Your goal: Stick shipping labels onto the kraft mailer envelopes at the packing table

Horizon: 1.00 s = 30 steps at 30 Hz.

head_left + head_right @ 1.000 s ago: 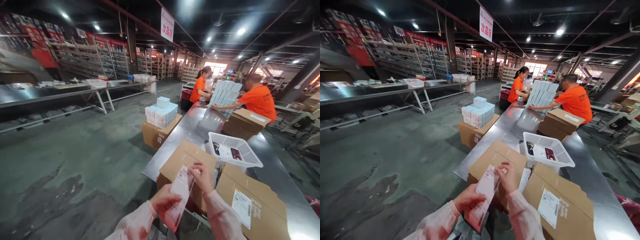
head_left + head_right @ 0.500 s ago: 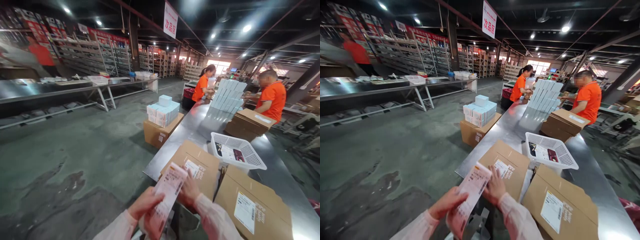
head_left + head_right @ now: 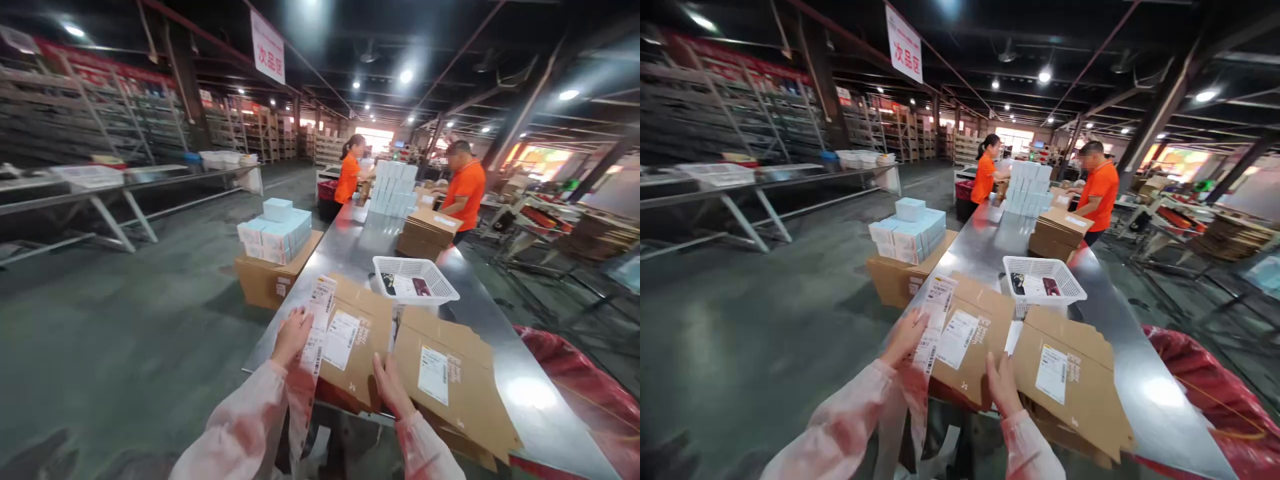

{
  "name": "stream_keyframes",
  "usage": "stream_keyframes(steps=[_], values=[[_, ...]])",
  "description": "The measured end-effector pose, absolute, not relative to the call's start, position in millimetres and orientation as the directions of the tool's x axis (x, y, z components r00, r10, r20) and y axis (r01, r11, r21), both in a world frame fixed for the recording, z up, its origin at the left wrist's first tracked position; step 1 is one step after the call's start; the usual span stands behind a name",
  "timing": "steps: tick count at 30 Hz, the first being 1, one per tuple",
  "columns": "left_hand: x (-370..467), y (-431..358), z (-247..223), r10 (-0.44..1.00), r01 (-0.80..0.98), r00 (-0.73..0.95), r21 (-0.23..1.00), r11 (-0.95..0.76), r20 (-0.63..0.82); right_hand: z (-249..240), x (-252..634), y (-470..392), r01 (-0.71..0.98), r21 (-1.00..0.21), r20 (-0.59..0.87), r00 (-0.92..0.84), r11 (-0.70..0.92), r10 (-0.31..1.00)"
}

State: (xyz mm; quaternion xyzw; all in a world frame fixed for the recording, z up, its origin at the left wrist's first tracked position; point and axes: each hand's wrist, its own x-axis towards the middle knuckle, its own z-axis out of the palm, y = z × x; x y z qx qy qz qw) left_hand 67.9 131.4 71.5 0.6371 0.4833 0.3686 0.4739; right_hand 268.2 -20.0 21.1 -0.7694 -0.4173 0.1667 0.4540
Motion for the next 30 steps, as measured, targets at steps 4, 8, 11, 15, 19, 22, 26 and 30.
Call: stream_keyframes(steps=[4, 8, 11, 15, 19, 22, 26, 30], values=[[75, 88, 103, 0.895, 0.027, 0.440, 0.997, 0.070, -0.074, 58, 324, -75, 0.347, -0.920, 0.177, 0.785, -0.184, 0.594], [67, 52, 118, 0.843, -0.161, 0.520, 0.953, 0.258, -0.140, 90, 395, -132, 0.348, -0.790, 0.174, 0.917, -0.505, 0.360], [62, 32, 109, 0.829, -0.198, 0.548, 0.947, 0.254, -0.108, 97, 376, -133, 0.354, -0.762, 0.093, 0.889, -0.542, 0.449], [66, 8, 95, 0.758, -0.115, 0.649, 0.977, 0.181, -0.064, 93, 258, -91, 0.146, -0.989, 0.036, 0.466, -0.037, 0.884], [65, 8, 96, 0.773, -0.181, 0.634, 0.976, 0.121, 0.022, 89, 177, -63, 0.023, -0.999, 0.033, 0.434, 0.026, 0.900], [61, 16, 97, 0.848, -0.214, 0.528, 0.960, 0.179, -0.041, 96, 177, -54, 0.079, -0.996, -0.019, 0.306, -0.046, 0.952], [61, 18, 81, 0.908, -0.134, 0.413, 0.980, 0.145, -0.078, 115, 199, -38, 0.189, -0.979, -0.024, 0.242, -0.071, 0.970], [67, 14, 54, 0.976, -0.155, 0.195, 0.980, 0.123, -0.092, 118, 197, -29, 0.224, -0.965, -0.101, 0.157, -0.135, 0.982]])
